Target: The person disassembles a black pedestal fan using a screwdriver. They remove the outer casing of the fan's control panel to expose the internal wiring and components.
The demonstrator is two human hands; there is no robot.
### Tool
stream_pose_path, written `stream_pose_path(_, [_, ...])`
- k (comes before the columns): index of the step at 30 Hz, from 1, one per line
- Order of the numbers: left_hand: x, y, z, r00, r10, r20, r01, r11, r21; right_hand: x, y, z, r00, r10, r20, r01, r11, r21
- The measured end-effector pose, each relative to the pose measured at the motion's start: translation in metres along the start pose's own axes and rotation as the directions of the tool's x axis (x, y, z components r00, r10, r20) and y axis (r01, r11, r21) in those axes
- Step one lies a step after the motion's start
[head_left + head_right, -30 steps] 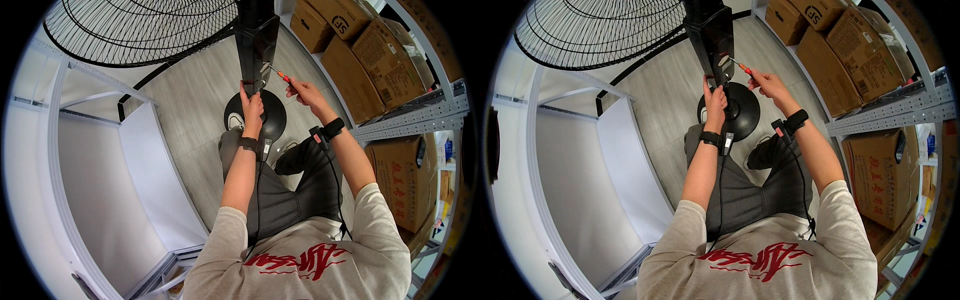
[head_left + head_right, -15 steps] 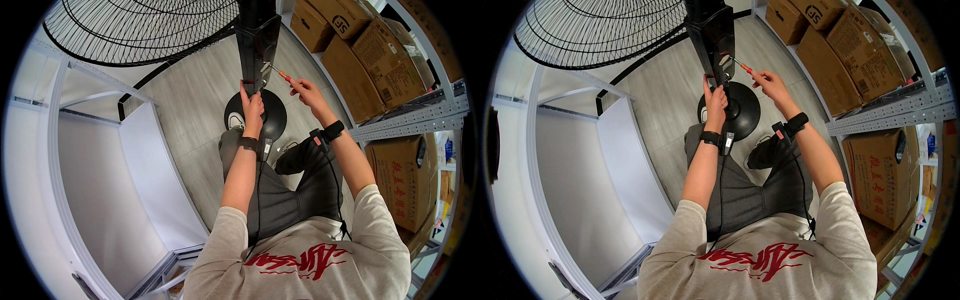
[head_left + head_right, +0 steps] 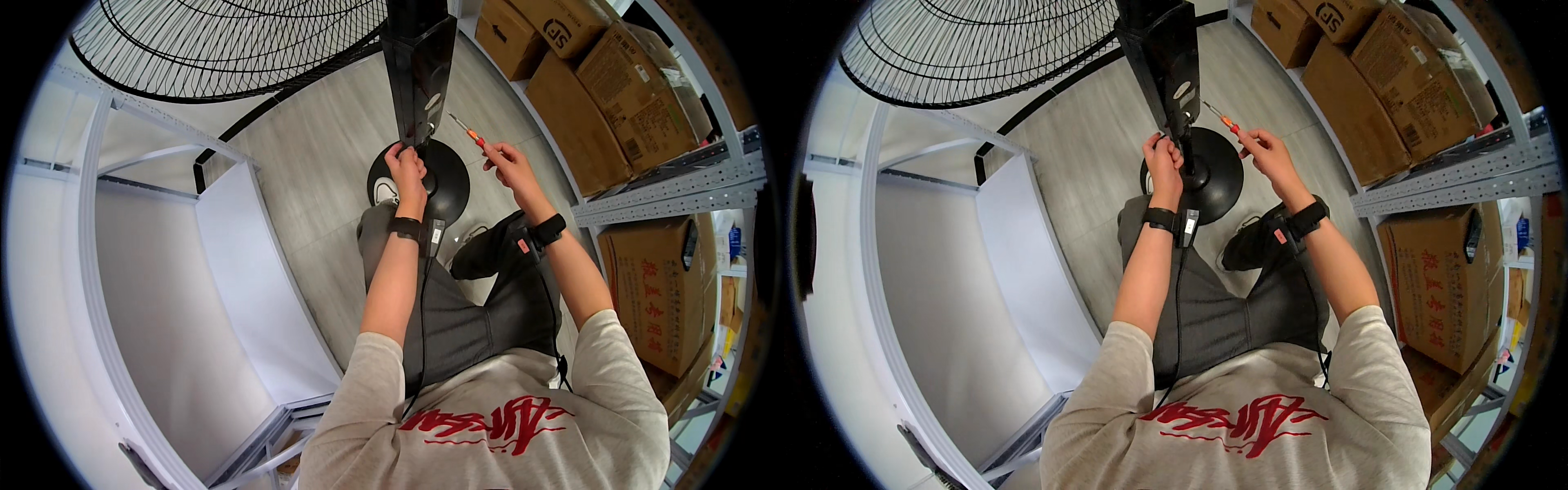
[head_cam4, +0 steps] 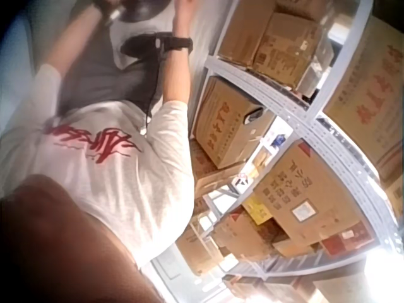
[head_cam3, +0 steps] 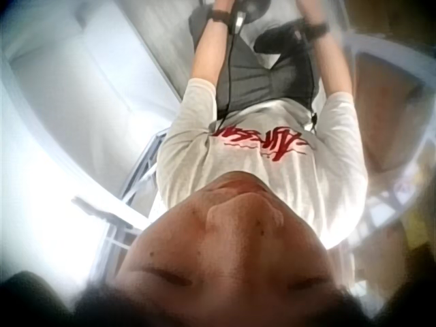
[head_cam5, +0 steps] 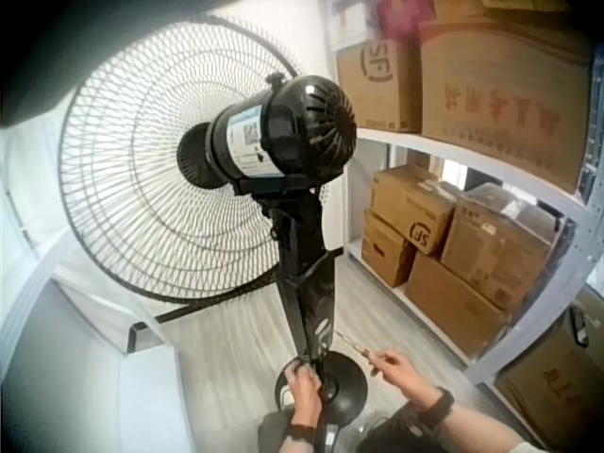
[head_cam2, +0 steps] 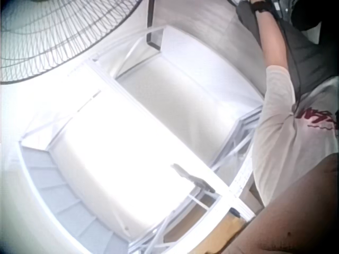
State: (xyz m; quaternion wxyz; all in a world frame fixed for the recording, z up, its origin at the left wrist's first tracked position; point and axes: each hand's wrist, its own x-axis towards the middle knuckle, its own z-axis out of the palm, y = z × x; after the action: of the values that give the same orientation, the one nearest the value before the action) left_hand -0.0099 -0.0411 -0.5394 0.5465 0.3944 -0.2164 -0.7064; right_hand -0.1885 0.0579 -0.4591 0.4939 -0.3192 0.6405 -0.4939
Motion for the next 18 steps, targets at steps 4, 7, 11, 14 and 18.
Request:
stream_pose_path(4, [0.007, -0.009, -0.01, 0.989, -0.149, -0.001, 0.148, 0.988, 0.042, -0.009, 0.022, 0.003, 0.999, 0.024, 0.025, -0.023, 0.999, -0.022])
stream_pose_path(7, [0.009, -0.012, -0.015, 0.953, -0.292, 0.078, 0.294, 0.956, -0.008, -0.012, 0.039, 0.01, 0.999, 0.023, 0.047, -0.018, 0.996, -0.092])
stream_pose_path(11, [0.002, -0.007, -0.011, 0.927, -0.353, 0.124, 0.36, 0.932, -0.04, -0.009, 0.053, 0.026, 0.999, 0.009, 0.046, 0.002, 0.972, -0.233])
stream_pose_path(14, [0.002, -0.008, -0.013, 0.944, -0.291, 0.158, 0.292, 0.956, 0.017, -0.002, 0.063, 0.03, 0.997, -0.021, 0.068, 0.038, 0.963, -0.267])
stream_pose_path(18, [0.008, -0.013, -0.021, 0.973, -0.188, 0.135, 0.182, 0.982, 0.054, 0.005, 0.072, 0.034, 0.995, -0.092, 0.044, 0.101, 0.939, -0.328])
